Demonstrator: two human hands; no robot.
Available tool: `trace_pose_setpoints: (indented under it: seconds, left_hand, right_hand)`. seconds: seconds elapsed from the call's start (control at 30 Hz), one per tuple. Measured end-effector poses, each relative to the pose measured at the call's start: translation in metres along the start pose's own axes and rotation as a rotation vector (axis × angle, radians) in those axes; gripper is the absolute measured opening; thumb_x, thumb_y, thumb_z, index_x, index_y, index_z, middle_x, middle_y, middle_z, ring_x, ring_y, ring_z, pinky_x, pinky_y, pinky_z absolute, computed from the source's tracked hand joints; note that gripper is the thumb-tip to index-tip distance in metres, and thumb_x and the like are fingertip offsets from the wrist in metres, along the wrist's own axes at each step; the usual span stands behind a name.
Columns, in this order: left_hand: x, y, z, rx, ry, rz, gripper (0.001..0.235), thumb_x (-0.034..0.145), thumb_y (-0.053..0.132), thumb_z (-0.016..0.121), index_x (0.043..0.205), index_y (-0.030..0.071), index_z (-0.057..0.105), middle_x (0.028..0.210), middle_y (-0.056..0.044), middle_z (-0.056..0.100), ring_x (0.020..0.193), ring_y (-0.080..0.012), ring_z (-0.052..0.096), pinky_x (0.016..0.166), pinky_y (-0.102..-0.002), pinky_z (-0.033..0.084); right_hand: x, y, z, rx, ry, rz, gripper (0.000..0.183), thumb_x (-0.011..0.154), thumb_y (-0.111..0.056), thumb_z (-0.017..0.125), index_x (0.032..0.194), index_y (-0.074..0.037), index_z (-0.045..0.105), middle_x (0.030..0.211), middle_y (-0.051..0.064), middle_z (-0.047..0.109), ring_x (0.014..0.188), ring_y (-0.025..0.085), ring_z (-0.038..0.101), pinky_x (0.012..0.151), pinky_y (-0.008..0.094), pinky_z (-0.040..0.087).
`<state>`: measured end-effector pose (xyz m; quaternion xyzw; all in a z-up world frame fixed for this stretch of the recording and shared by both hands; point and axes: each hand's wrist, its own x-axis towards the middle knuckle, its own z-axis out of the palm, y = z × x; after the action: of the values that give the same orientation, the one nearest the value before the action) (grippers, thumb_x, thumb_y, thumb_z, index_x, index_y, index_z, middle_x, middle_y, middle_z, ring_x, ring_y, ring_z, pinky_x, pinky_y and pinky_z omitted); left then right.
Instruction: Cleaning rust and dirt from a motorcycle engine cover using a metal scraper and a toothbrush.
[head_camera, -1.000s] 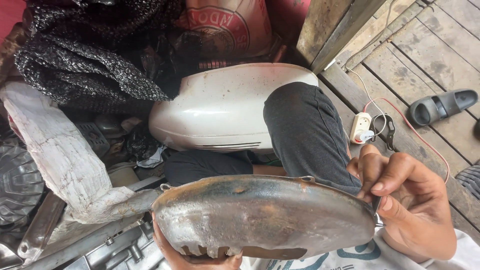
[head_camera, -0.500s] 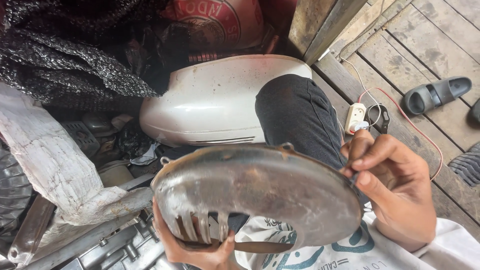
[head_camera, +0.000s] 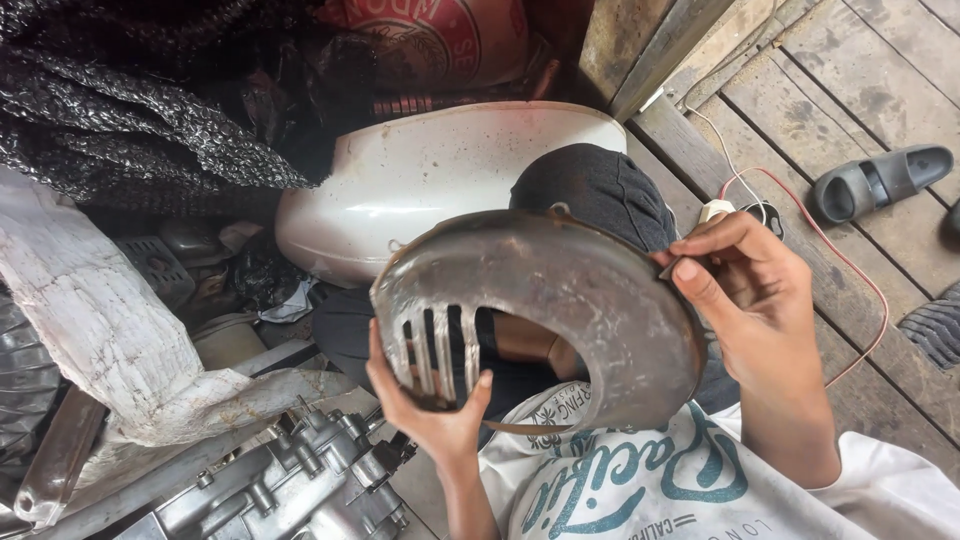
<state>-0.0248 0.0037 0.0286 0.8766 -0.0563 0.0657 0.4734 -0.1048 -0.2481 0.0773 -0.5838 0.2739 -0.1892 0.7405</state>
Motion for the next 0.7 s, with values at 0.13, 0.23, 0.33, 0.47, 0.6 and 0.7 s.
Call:
trace_pose_setpoints:
  seconds: [0.13, 0.23, 0.33, 0.47, 0.6, 0.7]
  left_hand:
    - [-0.009, -0.006, 0.017, -0.086, -0.028, -0.032, 0.105, 0.067, 0.051, 0.077, 0.152, 0.002, 0.037, 0.137, -0.020, 0.058, 0.118, -0.0350, 0.066, 0.101, -0.051, 0.055]
    - [-0.015, -0.007, 0.021, -0.112, -0.074, -0.137, 0.107, 0.066, 0.045, 0.081, 0.153, 0.002, 0.036, 0.140, -0.022, 0.057, 0.119, -0.0371, 0.065, 0.101, -0.050, 0.052]
    - [-0.020, -0.003, 0.020, -0.118, -0.140, -0.219, 0.110, 0.063, 0.034, 0.087, 0.153, 0.004, 0.033, 0.142, -0.023, 0.055, 0.120, -0.0378, 0.064, 0.100, -0.052, 0.053]
    - [-0.030, -0.009, 0.018, -0.186, -0.190, -0.303, 0.113, 0.060, 0.031, 0.088, 0.154, 0.007, 0.031, 0.145, -0.021, 0.052, 0.123, -0.0375, 0.063, 0.101, -0.051, 0.053]
    - [-0.035, -0.011, 0.017, -0.234, -0.211, -0.403, 0.114, 0.058, 0.016, 0.091, 0.155, 0.010, 0.031, 0.142, -0.018, 0.056, 0.115, -0.0330, 0.068, 0.095, -0.045, 0.059]
    - [-0.038, -0.020, 0.018, -0.276, -0.226, -0.462, 0.116, 0.057, 0.017, 0.094, 0.155, 0.014, 0.030, 0.144, -0.015, 0.054, 0.113, -0.0295, 0.069, 0.092, -0.043, 0.061]
  right_hand:
    - [0.011, 0.015, -0.004, -0.072, 0.027, -0.041, 0.014, 0.096, 0.001, 0.069, 0.106, -0.003, 0.060, 0.104, 0.006, 0.062, 0.103, 0.015, 0.068, 0.094, 0.021, 0.053]
    - [0.020, 0.024, -0.005, -0.043, 0.065, 0.014, 0.014, 0.098, -0.002, 0.068, 0.106, -0.006, 0.058, 0.105, 0.004, 0.066, 0.101, 0.012, 0.069, 0.094, 0.021, 0.053]
    - [0.029, 0.032, -0.009, -0.101, 0.039, 0.004, 0.013, 0.098, -0.002, 0.069, 0.107, -0.006, 0.060, 0.099, 0.004, 0.066, 0.098, 0.011, 0.069, 0.088, 0.018, 0.053]
    - [0.040, 0.043, -0.017, -0.099, 0.018, 0.105, 0.011, 0.098, -0.004, 0.067, 0.108, -0.003, 0.064, 0.100, 0.007, 0.070, 0.093, 0.009, 0.063, 0.087, 0.017, 0.048]
    - [0.051, 0.061, -0.029, -0.067, -0.010, 0.145, 0.012, 0.097, -0.002, 0.066, 0.109, -0.001, 0.066, 0.100, 0.010, 0.073, 0.093, 0.012, 0.066, 0.084, 0.019, 0.049]
    - [0.056, 0.064, -0.029, 0.000, -0.053, 0.127, 0.013, 0.095, -0.004, 0.068, 0.108, -0.001, 0.067, 0.098, 0.010, 0.074, 0.091, 0.012, 0.066, 0.081, 0.020, 0.048]
